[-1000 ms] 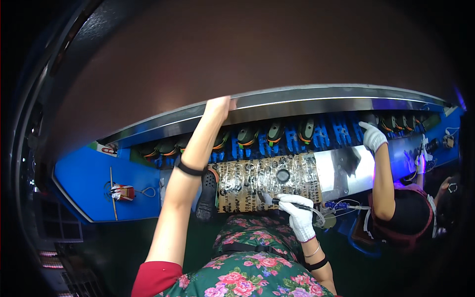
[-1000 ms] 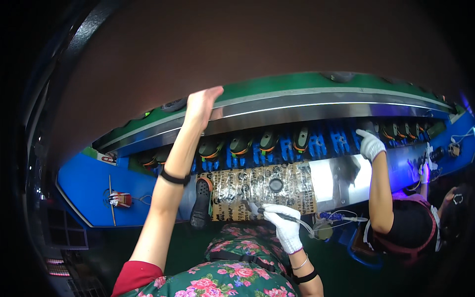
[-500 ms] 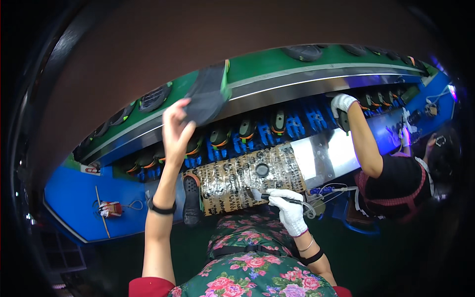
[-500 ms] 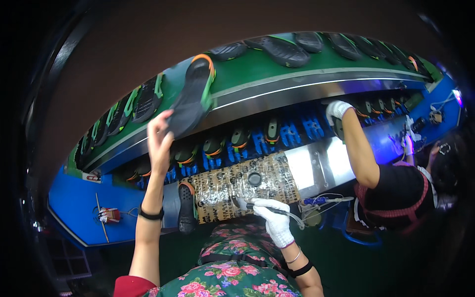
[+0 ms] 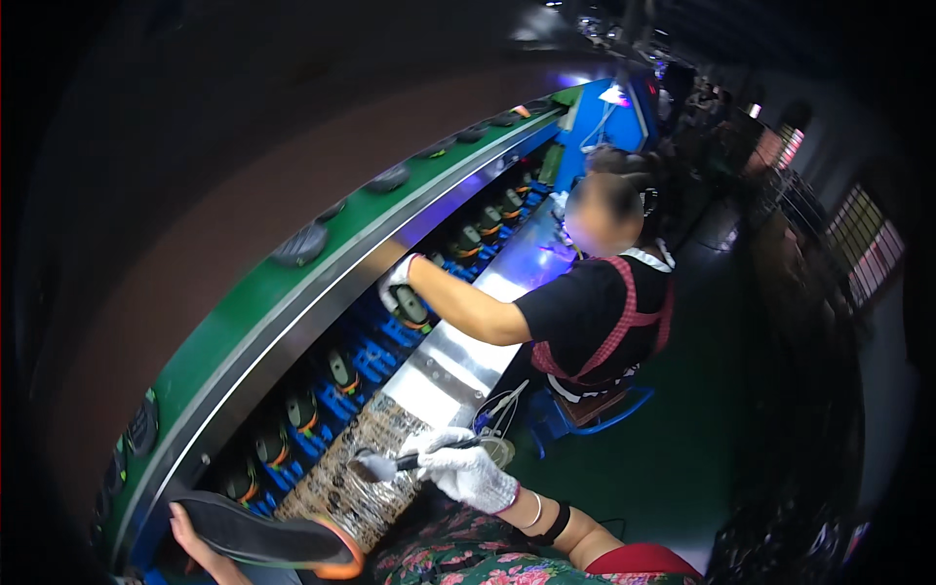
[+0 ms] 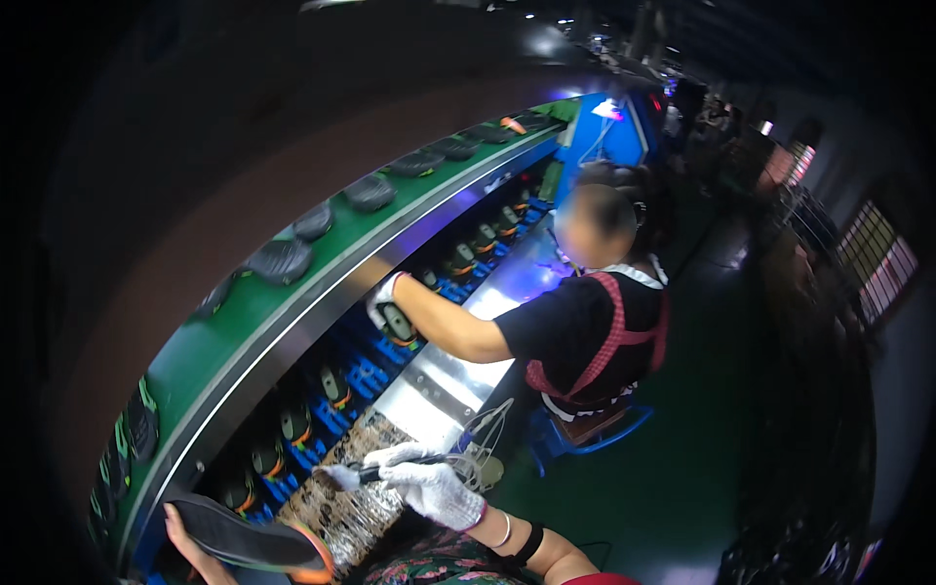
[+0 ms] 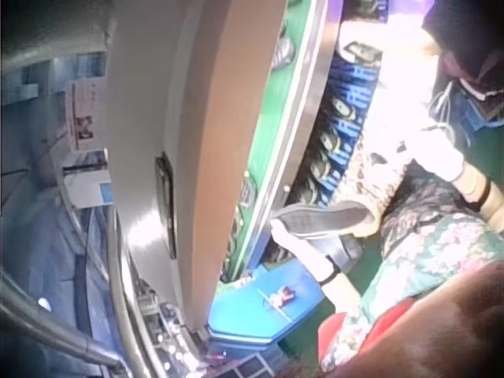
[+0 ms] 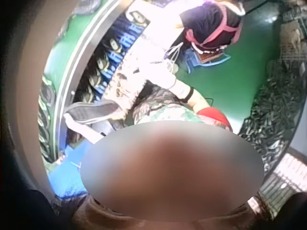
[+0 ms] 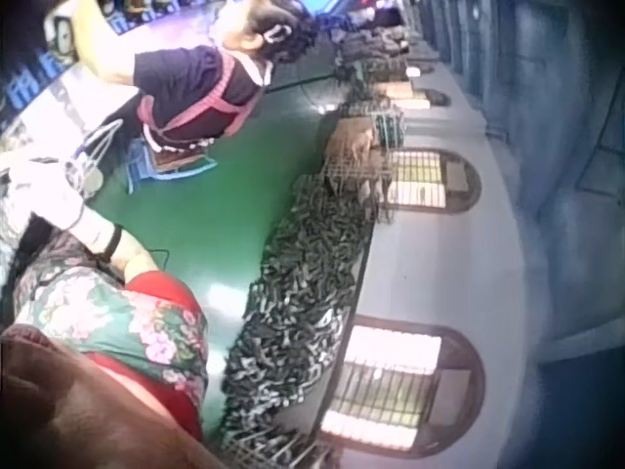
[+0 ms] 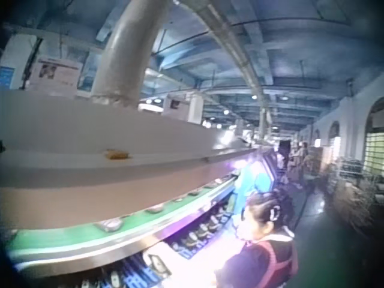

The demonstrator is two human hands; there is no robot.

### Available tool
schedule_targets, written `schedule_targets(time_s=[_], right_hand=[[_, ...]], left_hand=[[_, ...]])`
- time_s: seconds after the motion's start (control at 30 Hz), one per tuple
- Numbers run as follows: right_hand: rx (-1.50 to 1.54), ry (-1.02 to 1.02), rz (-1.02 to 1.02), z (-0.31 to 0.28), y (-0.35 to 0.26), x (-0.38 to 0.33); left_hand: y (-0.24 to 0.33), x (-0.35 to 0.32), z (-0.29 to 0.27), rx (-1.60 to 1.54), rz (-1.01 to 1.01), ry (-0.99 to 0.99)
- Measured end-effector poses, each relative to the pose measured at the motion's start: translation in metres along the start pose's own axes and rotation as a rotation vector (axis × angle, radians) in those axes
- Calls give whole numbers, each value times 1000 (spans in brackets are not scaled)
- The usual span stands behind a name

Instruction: Applying glue to the bottom of shoe soles using a brush.

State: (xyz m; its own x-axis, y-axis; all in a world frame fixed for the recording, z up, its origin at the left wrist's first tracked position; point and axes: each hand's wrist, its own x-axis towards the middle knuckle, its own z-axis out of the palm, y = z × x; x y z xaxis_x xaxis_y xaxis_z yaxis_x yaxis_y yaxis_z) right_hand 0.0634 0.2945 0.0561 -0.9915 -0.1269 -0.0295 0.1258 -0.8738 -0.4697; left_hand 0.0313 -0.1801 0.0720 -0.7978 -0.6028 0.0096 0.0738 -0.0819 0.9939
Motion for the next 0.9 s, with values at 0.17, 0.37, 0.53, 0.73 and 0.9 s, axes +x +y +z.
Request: schedule_targets(time_s=[0.17,0.37,0.53,0.73,0.9], right_hand=[[-19,-129,31,21,21,3],[-139,-213,42,51,42,11],[-312,-198,185,42,15,-1],[-173,-8,470,34,23,10],[-369,-451,317,-79,158,47]], left_hand=[[-80,-47,81,48,-316,-405],[-75,-130,130,-132,-529,-523],[-85,-160,156,-278,-614,-503],[-92,-166,165,-372,-666,-464],[-88,-172,130,-441,-667,-328]])
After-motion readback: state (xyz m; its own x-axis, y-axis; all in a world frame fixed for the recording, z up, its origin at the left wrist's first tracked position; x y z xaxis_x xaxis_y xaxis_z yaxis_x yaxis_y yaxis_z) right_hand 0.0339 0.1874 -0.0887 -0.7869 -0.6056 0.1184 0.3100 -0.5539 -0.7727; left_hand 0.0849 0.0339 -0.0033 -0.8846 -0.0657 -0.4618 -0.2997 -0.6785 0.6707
